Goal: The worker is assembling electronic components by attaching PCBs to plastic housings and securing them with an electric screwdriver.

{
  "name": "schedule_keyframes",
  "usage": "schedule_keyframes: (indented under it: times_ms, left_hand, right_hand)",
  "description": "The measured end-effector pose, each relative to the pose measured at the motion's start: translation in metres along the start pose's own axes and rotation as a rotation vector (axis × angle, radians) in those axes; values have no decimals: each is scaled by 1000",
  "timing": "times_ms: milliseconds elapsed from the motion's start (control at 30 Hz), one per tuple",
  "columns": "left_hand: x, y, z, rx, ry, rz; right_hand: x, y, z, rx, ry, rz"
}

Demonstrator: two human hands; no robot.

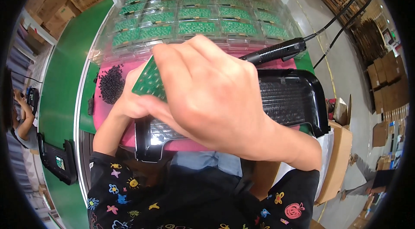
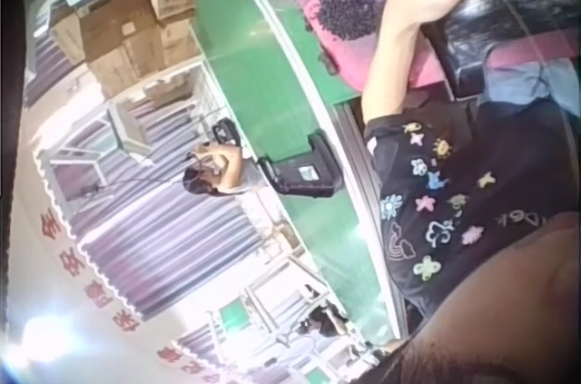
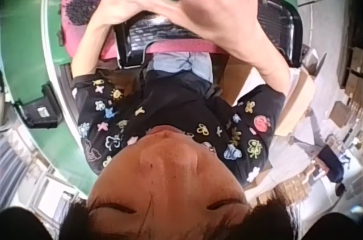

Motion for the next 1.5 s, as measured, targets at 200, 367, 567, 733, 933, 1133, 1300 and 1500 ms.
schedule_keyframes:
  times_ms: [200, 367, 567, 733, 933, 1133, 1300, 1500]
  left_hand:
    - [3, -15, -13, 497, 259, -214]
    - [5, -9, -3, 743, 138, -129]
    - [6, 9, 5, 728, 95, -110]
    - [5, 6, 10, 812, 187, -157]
    - [5, 5, 7, 762, 55, -151]
    - [3, 6, 35, 857, -257, -34]
    - [4, 7, 42, 922, -267, 13]
    - [5, 9, 46, 975, -317, 27]
  right_hand:
    - [-14, -6, -31, 337, 328, -11]
    - [-67, -2, -47, 769, 458, -56]
    - [-103, 4, -52, 960, 496, -217]
    - [-107, 5, -53, 894, 452, -201]
    - [-125, 4, -67, 555, 531, 83]
    - [-136, 28, -71, 487, 486, 375]
    - [-139, 33, -68, 448, 464, 411]
    - [-141, 35, -68, 407, 431, 423]
Point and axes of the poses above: each hand's wrist, its own x-axis towards the middle knuckle, its own y-axis out of the palm, z = x × y, the point moved 6 cm from there along x, towards the middle knuckle, and after that the axes turned 11 degrees about -y, right-handed, at the moved point
